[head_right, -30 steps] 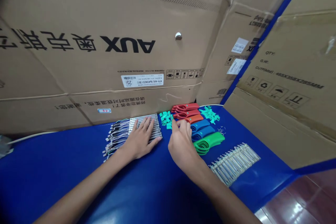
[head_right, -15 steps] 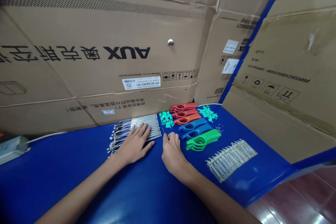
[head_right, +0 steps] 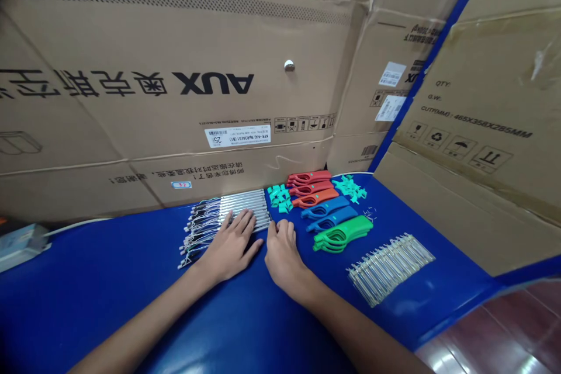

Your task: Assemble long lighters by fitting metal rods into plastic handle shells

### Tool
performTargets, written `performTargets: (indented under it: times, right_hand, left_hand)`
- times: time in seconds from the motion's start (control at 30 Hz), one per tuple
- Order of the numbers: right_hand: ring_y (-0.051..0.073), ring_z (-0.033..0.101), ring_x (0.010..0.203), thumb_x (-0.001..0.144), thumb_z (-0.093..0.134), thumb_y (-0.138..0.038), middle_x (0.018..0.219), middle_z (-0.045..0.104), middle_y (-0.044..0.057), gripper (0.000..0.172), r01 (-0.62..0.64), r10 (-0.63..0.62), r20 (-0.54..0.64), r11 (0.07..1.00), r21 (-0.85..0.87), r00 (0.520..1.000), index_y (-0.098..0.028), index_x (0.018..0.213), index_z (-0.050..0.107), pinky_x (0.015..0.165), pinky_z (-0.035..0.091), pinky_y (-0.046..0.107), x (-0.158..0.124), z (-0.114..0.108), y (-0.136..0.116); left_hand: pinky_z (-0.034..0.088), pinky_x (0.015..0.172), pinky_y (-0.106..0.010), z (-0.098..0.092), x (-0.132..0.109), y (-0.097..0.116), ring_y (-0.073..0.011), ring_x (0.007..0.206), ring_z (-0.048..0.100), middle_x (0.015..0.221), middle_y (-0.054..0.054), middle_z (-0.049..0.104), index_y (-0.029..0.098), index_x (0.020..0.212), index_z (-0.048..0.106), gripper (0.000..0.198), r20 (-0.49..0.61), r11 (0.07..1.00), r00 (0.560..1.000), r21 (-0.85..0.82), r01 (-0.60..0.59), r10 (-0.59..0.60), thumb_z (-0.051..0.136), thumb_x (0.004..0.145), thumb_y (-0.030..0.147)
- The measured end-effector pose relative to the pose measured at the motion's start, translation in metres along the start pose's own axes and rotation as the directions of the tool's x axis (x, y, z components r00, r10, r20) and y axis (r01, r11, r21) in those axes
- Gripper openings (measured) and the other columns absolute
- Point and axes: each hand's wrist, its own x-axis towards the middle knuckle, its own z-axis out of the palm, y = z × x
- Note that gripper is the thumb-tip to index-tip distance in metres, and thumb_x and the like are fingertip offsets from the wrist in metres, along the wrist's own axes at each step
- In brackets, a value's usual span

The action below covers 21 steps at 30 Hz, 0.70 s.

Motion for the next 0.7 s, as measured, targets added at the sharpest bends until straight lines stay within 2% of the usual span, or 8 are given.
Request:
performTargets:
  times: [0.43,0.7]
  right_hand:
    - [0.026,0.037,0.093,0.075,0.043,0.001,0.104,0.046,0.016,0.057,0.02,-0.02,-0.018,0.999,0.034,1.0,-0.002,0.132,0.049,0.091,0.035,0.038,-0.0001,0.0039,0.0016]
    - [0.026,0.037,0.094,0.078,0.041,0.001,0.104,0.047,0.017,0.054,0.018,-0.017,-0.018,0.999,0.043,1.0,-0.001,0.131,0.05,0.091,0.035,0.039,-0.0002,0.0021,0.0003]
  left_hand:
    - [0.021,0.114,-0.053,0.0041,0.0053,0.0008,-0.0312,0.132,0.041,0.135,-0.02,0.052,0.003,0.131,0.051,0.052,-0.089,0.998,0.996,-0.063,-0.024,0.018,0.035,0.097,0.039]
    - [0.021,0.114,-0.053,0.0047,0.0067,0.0007,-0.031,0.134,0.039,0.138,-0.019,0.05,0.002,0.134,0.048,0.053,-0.067,0.996,0.998,-0.082,-0.023,0.018,0.036,0.097,0.039]
